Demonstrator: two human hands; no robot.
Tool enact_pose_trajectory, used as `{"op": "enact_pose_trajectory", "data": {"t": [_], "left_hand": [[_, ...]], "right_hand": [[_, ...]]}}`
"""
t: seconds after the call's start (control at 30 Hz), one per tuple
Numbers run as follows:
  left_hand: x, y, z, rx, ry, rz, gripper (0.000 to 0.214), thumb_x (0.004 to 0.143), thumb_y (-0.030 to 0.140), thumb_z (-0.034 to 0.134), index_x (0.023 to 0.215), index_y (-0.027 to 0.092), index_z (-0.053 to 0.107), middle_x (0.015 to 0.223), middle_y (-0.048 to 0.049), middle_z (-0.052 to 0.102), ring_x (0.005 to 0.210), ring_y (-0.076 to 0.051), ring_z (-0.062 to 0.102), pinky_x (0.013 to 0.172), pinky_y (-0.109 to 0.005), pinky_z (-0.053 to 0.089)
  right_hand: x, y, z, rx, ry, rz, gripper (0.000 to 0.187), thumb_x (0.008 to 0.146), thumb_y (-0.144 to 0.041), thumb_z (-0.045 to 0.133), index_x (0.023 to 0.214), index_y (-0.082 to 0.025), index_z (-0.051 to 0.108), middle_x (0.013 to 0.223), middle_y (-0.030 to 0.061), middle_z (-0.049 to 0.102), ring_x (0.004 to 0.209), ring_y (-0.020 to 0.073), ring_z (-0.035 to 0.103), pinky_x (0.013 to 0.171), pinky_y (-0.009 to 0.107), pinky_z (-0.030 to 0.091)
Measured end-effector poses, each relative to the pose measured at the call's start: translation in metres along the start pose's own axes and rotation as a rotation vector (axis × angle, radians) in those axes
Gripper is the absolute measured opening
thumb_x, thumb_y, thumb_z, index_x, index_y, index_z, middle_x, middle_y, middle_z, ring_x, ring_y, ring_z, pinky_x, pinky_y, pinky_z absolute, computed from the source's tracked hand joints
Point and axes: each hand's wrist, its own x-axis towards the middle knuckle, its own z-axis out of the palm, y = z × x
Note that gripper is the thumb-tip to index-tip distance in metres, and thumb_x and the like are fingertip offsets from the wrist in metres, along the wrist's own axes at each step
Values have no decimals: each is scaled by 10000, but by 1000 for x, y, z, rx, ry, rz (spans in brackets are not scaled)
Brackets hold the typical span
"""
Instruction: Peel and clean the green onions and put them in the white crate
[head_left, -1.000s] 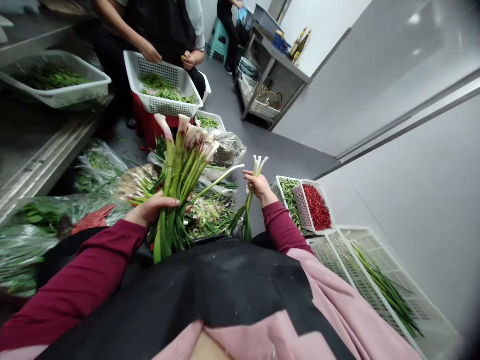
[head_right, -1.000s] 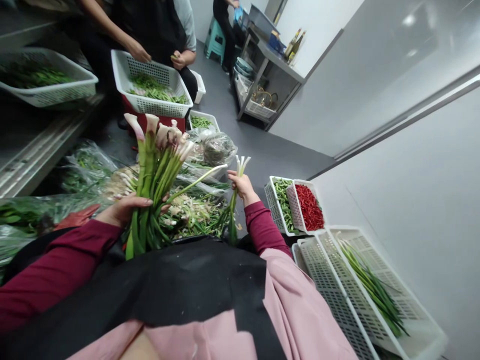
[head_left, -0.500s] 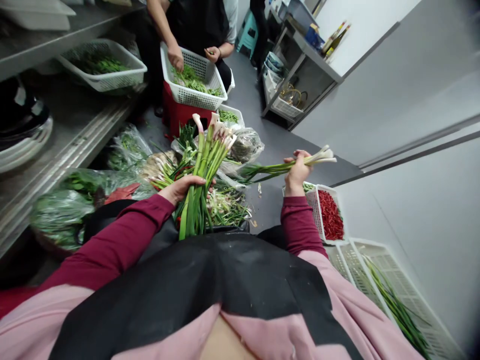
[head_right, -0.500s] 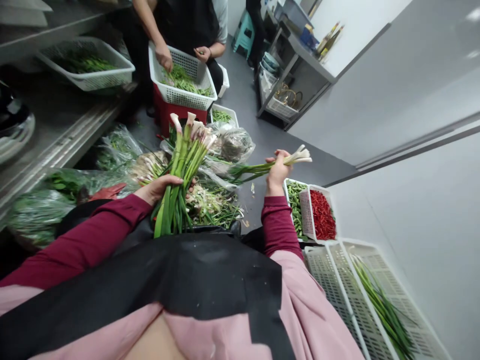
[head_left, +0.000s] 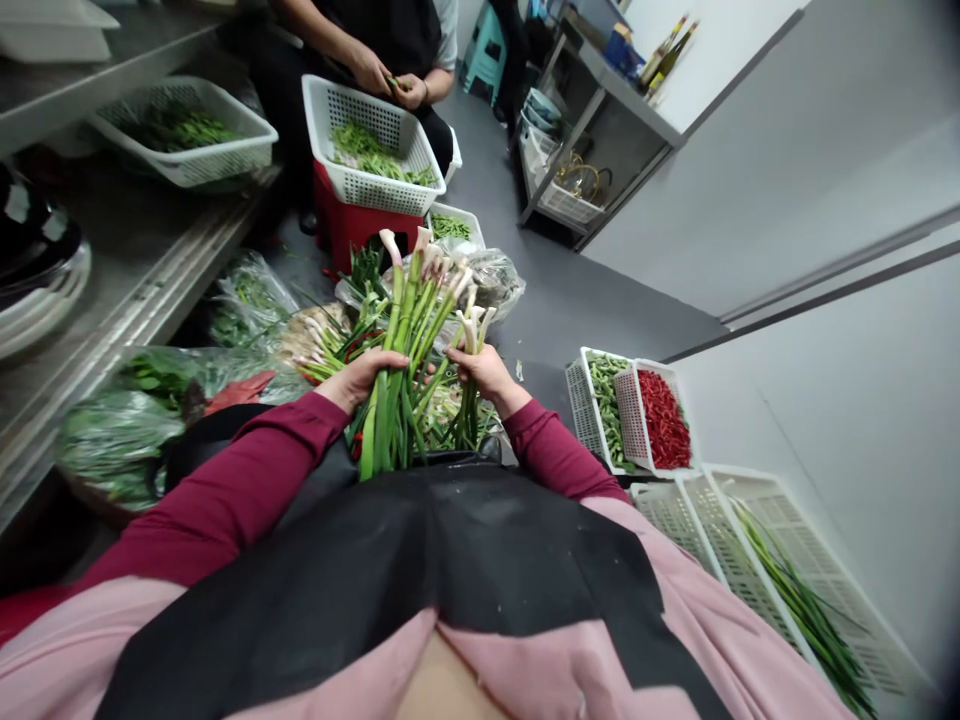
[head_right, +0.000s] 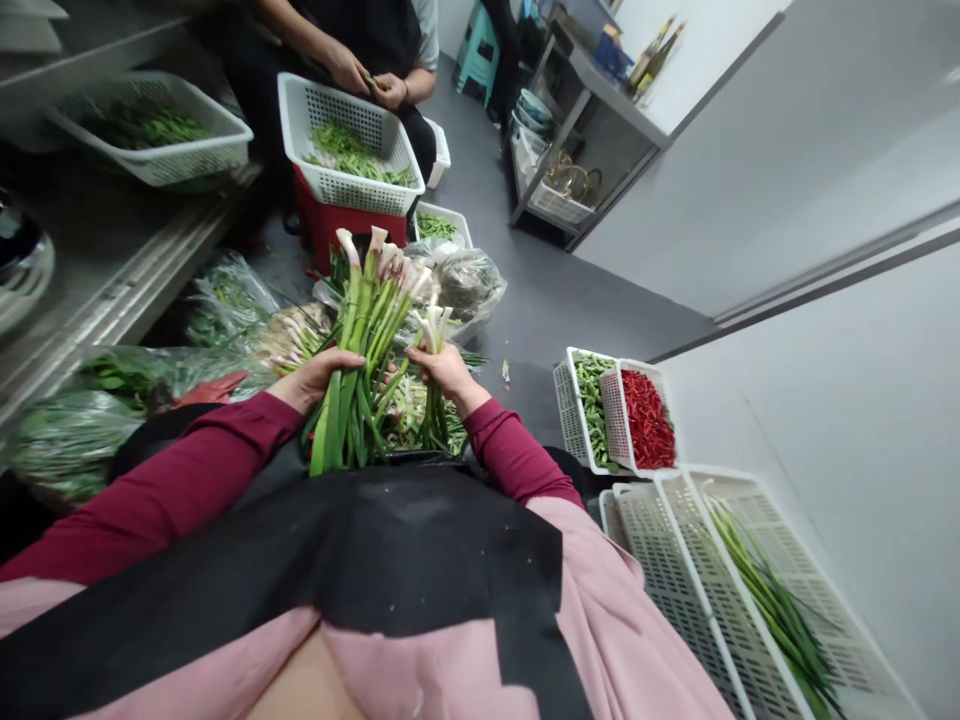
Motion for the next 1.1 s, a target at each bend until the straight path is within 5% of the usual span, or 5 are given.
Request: {"op": "enact_pose_trajectory", "data": {"t": [0.27, 0.57, 0.77, 0.87, 1.1], "left_hand": [[-4, 1, 7, -32, -72, -85, 410, 603, 131, 578, 979, 27, 703, 600, -123, 701, 501, -234, 656, 512, -325, 569], [-9, 2, 11, -66, 60, -208, 419, 568, 135, 557, 947, 46, 712, 544, -111, 683, 428, -230, 624, 418, -316, 543], [-13, -1, 12, -74, -35, -171, 473, 545, 163, 579, 990, 53, 700, 628, -132, 708, 528, -257, 664, 450, -323, 552], [-12, -3, 6, -71, -71, -116, 511, 531, 155, 592, 1023, 55, 690, 697, -144, 721, 587, -262, 678, 504, -334, 566], [-13, -6, -7, -17, -61, -56, 380, 549, 142, 631, 911, 74, 725, 557, -111, 679, 489, -243, 645, 488, -330, 551]], "right_hand": [[-5, 6, -8, 128, -138, -36, 406, 626, -409, 761, 891, -165, 574, 587, -79, 474, 390, 28, 379, 403, 193, 317], [9, -15, -21, 151, -5, -208, 368, 652, -432, 730, 853, -175, 559, 535, -86, 436, 403, 43, 380, 449, 214, 368], [18, -18, -40, -12, 38, -265, 282, 682, -376, 707, 676, -158, 528, 499, -58, 470, 408, 50, 401, 429, 211, 322], [23, -23, -62, 21, 169, -291, 248, 677, -329, 697, 676, -170, 506, 504, -71, 476, 394, 44, 390, 417, 204, 330], [48, -68, -123, 247, 693, -233, 201, 744, -244, 627, 718, -192, 435, 480, -114, 414, 342, 19, 325, 383, 167, 342]]}}
